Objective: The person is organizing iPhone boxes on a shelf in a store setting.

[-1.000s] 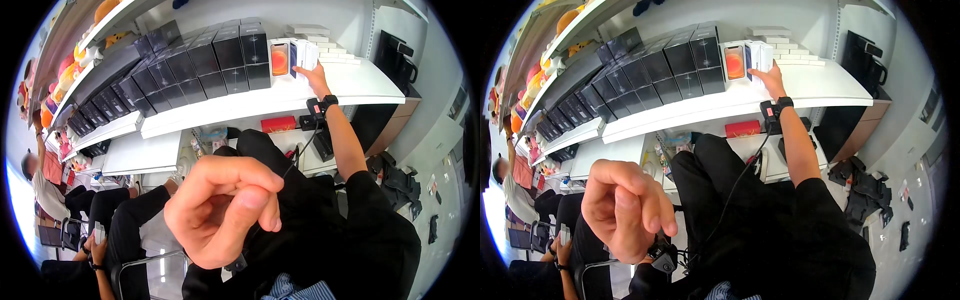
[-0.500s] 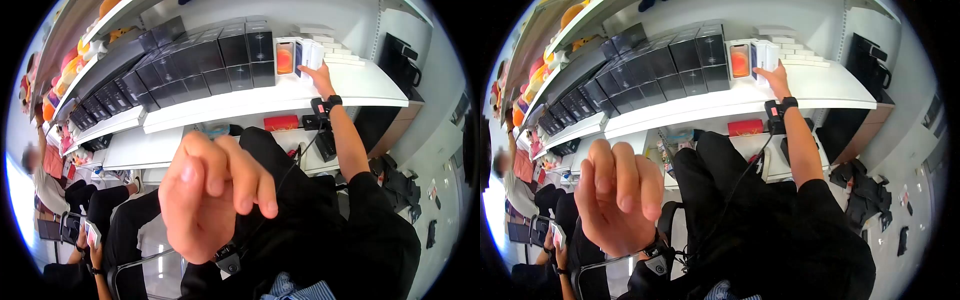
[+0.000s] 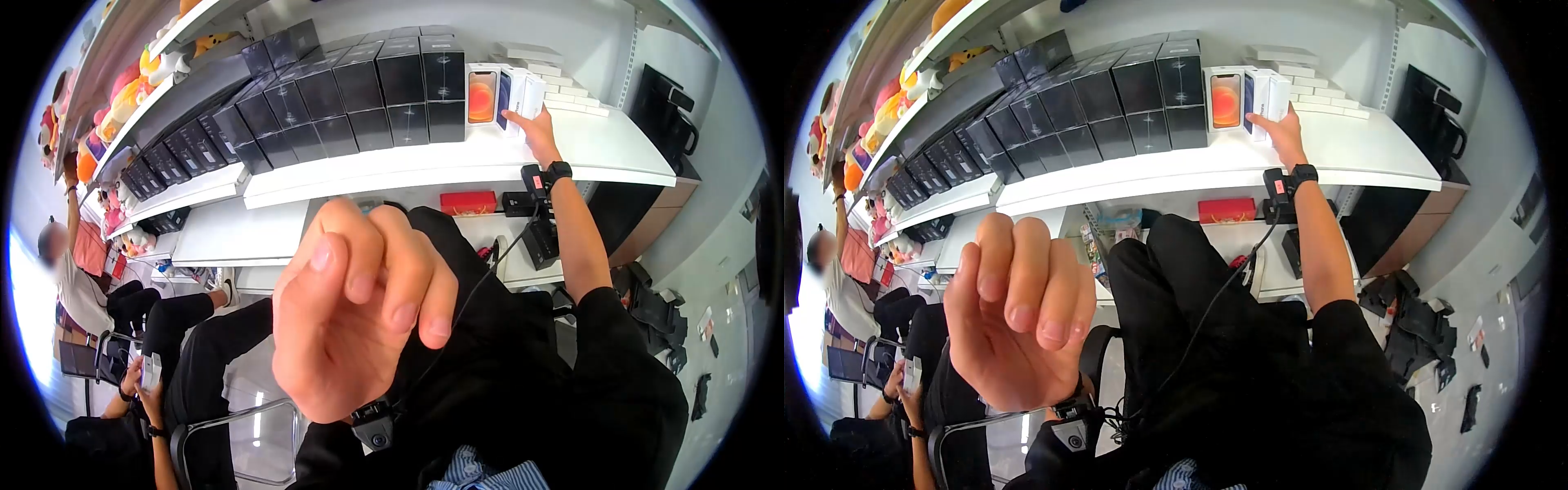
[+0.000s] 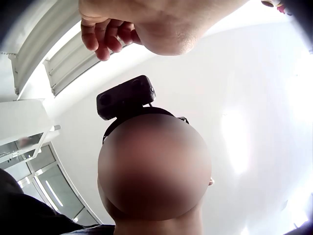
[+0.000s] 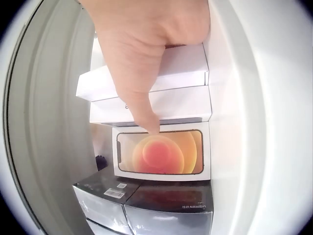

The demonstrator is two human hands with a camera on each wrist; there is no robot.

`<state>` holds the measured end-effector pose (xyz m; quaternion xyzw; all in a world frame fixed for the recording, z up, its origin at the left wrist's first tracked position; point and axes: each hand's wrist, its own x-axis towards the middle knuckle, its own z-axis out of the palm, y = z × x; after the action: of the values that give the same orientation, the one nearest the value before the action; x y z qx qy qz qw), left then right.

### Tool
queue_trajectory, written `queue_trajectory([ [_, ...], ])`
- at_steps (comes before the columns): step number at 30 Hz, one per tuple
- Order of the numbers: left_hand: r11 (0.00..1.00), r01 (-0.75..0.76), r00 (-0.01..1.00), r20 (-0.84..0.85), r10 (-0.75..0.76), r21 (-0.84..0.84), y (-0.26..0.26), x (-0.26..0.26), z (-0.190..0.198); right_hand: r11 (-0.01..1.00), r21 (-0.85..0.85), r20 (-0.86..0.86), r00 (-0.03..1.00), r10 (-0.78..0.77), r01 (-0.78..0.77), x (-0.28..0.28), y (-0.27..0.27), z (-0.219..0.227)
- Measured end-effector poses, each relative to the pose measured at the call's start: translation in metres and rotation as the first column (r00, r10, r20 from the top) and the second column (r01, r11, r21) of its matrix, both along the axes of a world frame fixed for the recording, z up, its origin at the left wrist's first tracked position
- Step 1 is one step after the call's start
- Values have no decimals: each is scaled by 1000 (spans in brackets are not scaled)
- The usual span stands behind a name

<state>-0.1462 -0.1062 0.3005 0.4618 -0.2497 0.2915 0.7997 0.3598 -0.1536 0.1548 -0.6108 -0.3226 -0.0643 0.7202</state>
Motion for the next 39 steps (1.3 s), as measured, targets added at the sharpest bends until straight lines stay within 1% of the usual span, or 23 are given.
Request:
queue_trajectory([
  [3,1000,3,1000,-4,-3,-10,-1,0,0,1000,19,12,1000,16,-16,-2,-1,0],
  [9,1000,10,1000,-5,-10,-12,-2,-2,1,1000,-10,2,1000,-10,10,-8,-2,5],
  [13,1000,22,1000,4,-22,-18,-1,-2,0,1000,5,2,1000,-2,2,-3,0,1],
  [19,998,0,1000,-7,0,-57,-4,-3,2,1000,4,0,1000,-18,18,-4,-1,1],
  [22,999,3,1000,0,-3,-32,-3,-3,2,1000,-2,-7,1000,-19,19,1,1,1],
  [25,998,-3,1000,-9,2,-68,-6,-5,3,1000,1,5,1000,-14,14,2,0,-1],
  [28,998,-14,1000,2,14,-55,-6,-5,1,1000,16,6,1000,1,-1,2,1,-2],
  [30,1000,-19,1000,8,19,12,-4,-6,0,1000,28,-4,1000,4,-4,1,0,-2],
  [31,999,-20,1000,10,19,45,-3,-7,0,1000,1,-19,1000,-24,24,-3,-1,2],
  [34,989,-39,999,6,38,145,-4,-11,-1,999,13,18,999,-33,32,-3,0,1],
  [35,984,-36,999,9,35,177,-3,-12,-1,1000,2,-10,1000,-10,10,-7,-3,3],
  [38,960,-25,1000,18,21,278,-6,-16,1,999,34,29,1000,-6,5,-1,-1,0],
  [39,962,-22,1000,0,23,271,-9,-19,2,1000,25,13,1000,-8,8,-2,-1,1],
])
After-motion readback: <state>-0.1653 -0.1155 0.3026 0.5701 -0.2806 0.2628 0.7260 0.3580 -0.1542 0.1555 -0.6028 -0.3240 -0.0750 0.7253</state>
